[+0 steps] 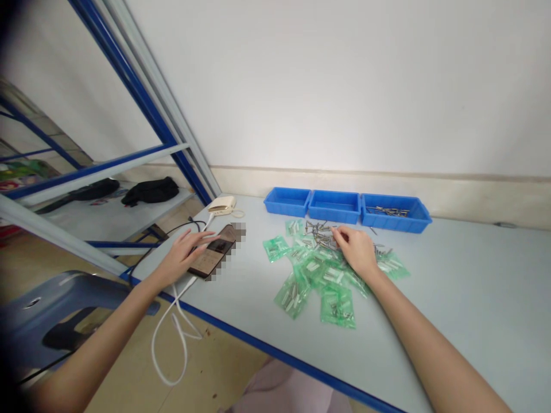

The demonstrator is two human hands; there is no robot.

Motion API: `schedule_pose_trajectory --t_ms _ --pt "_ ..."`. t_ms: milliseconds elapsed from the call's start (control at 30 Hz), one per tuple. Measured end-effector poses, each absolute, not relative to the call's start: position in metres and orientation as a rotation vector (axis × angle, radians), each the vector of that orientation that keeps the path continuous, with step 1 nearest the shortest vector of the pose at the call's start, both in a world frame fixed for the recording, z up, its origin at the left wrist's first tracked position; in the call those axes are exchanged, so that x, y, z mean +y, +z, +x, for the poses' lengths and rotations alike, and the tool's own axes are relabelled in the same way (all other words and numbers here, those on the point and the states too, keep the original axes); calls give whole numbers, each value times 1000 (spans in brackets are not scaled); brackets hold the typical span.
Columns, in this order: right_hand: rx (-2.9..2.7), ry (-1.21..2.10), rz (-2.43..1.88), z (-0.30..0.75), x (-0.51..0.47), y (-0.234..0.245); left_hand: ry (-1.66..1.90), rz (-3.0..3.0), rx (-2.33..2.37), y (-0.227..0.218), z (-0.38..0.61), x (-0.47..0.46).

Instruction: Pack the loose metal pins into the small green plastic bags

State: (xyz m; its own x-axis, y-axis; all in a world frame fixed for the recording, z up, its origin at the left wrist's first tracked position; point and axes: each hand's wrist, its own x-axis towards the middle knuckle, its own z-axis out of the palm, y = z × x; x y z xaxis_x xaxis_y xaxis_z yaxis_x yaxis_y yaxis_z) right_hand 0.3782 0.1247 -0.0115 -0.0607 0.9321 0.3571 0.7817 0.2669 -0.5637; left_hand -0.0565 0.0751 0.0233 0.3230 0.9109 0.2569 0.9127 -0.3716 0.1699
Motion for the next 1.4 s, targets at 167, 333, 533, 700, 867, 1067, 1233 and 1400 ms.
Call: schedule_pose_trajectory --t_ms 167,333,533,700,867,1067,1233,1400 --pt "-1907 264 -1540 379 126 -14 -490 -2511 -1749 19 -60 60" --pt "-1919 262 -1539 379 126 -14 -494 -2497 -1767 16 -59 54" --pt "-1914 258 -1529 377 123 -11 -496 -2503 -1771 11 -59 56" --pt "-1926 259 -1546 378 124 -12 -479 -2506 -1766 7 -60 58" --pt "-1929 264 -1540 378 125 -12 -497 -2502 -1756 6 -58 59" --pt "-1931 256 -1543 378 124 -12 -481 -2525 -1782 9 -53 59" --pt "-1938 264 -1530 378 124 -12 -604 -2469 -1809 13 -52 56" --pt "-1929 248 -1526 377 124 -11 -655 -2417 -1809 19 -51 54"
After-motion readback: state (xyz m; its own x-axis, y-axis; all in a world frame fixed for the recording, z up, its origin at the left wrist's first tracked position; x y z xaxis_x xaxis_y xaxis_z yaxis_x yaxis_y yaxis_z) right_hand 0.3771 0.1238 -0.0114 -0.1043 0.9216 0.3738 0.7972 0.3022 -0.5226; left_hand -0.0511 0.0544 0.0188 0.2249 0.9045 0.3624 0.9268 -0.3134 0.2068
